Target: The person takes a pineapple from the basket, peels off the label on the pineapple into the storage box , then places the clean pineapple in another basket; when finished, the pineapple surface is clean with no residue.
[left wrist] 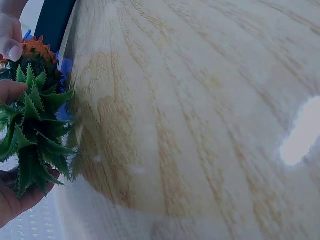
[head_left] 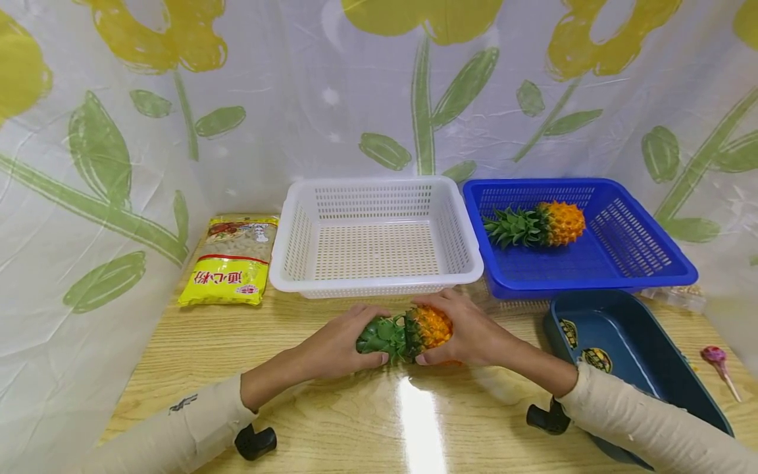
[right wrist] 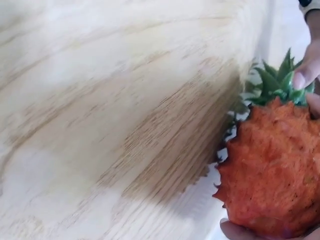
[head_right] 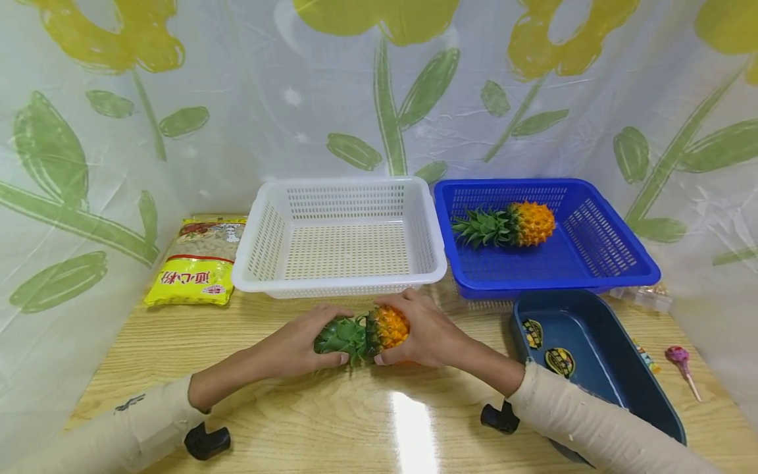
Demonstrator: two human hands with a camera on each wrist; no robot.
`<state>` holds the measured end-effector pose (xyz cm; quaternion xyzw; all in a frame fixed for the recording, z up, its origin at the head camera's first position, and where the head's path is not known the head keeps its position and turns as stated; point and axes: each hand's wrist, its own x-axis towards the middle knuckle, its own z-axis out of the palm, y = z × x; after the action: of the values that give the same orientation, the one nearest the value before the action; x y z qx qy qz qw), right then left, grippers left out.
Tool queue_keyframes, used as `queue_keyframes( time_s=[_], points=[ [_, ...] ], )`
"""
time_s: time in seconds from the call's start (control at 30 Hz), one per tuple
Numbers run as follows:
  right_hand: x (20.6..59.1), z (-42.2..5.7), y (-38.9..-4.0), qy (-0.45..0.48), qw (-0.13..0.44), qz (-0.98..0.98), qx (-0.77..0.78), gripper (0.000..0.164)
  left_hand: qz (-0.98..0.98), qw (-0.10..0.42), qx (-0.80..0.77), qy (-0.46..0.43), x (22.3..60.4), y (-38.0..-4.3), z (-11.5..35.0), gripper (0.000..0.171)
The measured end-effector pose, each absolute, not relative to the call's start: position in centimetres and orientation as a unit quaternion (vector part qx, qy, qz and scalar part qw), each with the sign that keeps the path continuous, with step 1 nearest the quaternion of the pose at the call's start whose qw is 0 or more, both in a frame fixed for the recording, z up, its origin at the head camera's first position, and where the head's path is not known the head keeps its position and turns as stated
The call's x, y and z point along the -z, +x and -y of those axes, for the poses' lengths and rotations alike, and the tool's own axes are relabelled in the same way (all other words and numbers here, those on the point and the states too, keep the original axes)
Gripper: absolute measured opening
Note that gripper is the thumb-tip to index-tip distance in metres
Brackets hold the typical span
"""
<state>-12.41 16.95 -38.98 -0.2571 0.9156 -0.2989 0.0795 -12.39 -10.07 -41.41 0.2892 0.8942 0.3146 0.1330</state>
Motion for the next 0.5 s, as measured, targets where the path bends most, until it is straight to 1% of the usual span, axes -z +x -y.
queue_keyframes(
  time_s=[0.27,0.5],
  points=[
    [38.85,-17.12,-12.41,-0.284,0.073,-0.912,0.286,0.076,-0.893,0.142,-0.317,0.286,41.28,-12.3,10.13,0.065],
    [38.6,-17.21,-12.42,-0.289,0.074,-0.911,0.283,0.077,-0.889,0.143,-0.316,0.299,41.15,-12.27,10.21,0.068]
  ],
)
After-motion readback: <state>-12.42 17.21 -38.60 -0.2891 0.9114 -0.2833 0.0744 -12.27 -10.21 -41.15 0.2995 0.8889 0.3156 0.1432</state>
